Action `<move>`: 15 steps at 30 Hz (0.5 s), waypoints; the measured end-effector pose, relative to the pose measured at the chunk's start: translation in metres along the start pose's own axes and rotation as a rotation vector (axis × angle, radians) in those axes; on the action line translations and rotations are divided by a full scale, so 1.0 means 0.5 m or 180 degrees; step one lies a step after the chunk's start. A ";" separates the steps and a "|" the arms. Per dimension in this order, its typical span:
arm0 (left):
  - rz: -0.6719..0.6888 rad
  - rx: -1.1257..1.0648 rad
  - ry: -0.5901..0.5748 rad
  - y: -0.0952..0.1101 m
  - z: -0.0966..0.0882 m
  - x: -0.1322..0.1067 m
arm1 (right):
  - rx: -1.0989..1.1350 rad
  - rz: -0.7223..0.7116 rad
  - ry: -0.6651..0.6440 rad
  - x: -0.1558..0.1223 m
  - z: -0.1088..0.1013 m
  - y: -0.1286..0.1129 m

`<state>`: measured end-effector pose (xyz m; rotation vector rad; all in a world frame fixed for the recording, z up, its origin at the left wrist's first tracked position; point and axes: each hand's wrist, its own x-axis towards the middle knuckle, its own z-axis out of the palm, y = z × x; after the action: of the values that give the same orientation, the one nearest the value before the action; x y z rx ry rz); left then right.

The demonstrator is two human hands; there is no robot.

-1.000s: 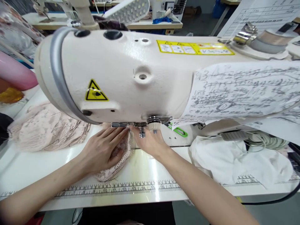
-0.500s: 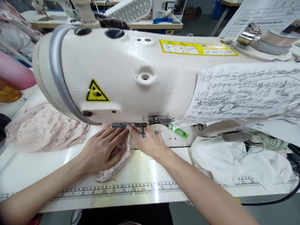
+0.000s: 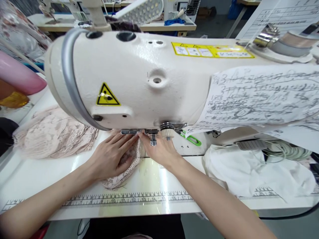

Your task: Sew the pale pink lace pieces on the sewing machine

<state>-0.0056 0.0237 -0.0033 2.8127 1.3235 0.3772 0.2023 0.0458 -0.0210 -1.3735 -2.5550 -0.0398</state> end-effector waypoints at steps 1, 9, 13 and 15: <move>-0.0010 -0.0016 0.0008 0.000 0.000 0.000 | 0.0004 0.0011 0.0000 0.001 -0.001 -0.001; 0.0226 0.0028 0.0388 -0.003 -0.011 -0.001 | 0.0025 -0.0142 0.0277 0.004 -0.015 -0.003; 0.1025 -0.0002 0.0921 0.013 -0.049 -0.011 | 0.0293 -0.1007 0.0737 0.007 -0.012 0.015; 0.1489 0.0032 0.0890 0.025 -0.070 -0.027 | 0.0498 -0.1459 0.0895 0.010 -0.009 0.023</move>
<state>-0.0121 0.0022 0.0290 3.1462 0.6679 0.7952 0.2099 0.0556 -0.0163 -0.6543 -2.5092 -0.1024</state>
